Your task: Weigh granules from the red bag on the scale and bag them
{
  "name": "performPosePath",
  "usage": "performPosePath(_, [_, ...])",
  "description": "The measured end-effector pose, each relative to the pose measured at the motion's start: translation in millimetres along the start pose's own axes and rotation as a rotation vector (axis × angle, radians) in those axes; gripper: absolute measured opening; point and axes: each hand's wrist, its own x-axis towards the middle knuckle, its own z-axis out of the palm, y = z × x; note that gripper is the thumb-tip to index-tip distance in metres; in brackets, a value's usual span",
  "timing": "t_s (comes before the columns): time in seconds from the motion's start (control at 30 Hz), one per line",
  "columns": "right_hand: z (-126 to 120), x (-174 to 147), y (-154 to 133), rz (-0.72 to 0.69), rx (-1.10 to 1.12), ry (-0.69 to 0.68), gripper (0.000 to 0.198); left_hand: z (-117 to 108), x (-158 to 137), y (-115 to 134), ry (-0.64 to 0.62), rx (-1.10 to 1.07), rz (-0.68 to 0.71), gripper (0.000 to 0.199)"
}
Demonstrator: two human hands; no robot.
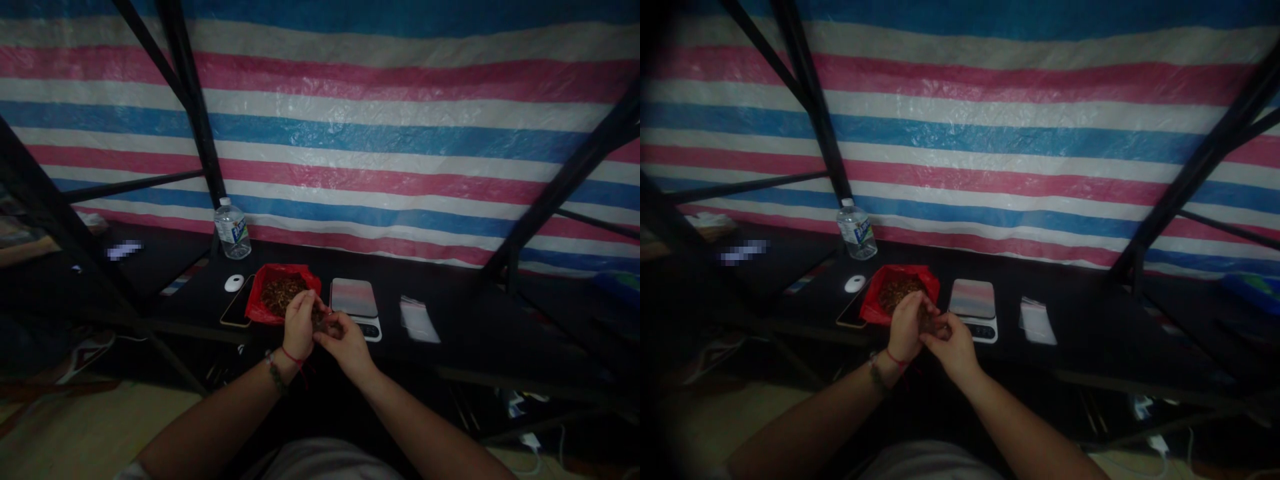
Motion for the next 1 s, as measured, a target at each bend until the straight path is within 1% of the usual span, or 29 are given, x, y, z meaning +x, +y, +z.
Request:
performPosePath(0.2, [-1, 3, 4, -0.010, 0.007, -0.007, 0.032, -6, 2, -6, -0.089, 0.029, 0.012, 0.042])
performPosePath(0.33, [-2, 6, 6, -0.021, 0.045, 0.009, 0.032, -8, 3, -9, -0.150, 0.079, 0.034, 0.037])
performPosePath(0.43, [-1, 7, 4, -0.009, 0.057, 0.026, 0.030, -8, 2, -9, -0.130, 0.053, 0.060, 0.024])
performPosePath(0.53, [0, 5, 0, -0.012, 0.038, 0.031, 0.030, -8, 0, -7, -0.115, 0.054, 0.062, 0.021])
performPosePath(0.7, [2, 4, -3, 0.007, 0.104, -0.028, 0.036, -8, 0, -4, -0.133, 0.109, 0.059, 0.024])
performPosePath(0.8, [2, 5, -3, 0.013, 0.126, -0.040, 0.034, -7, 0, -3, -0.139, 0.120, 0.072, 0.027])
performPosePath(0.9, [0, 6, -3, 0.031, 0.117, -0.084, 0.033, -8, 0, -2, -0.122, 0.120, 0.074, 0.029])
performPosePath(1.0, [-2, 7, -6, 0.033, 0.103, -0.069, 0.033, -11, 2, 1, -0.173, 0.112, 0.083, 0.032])
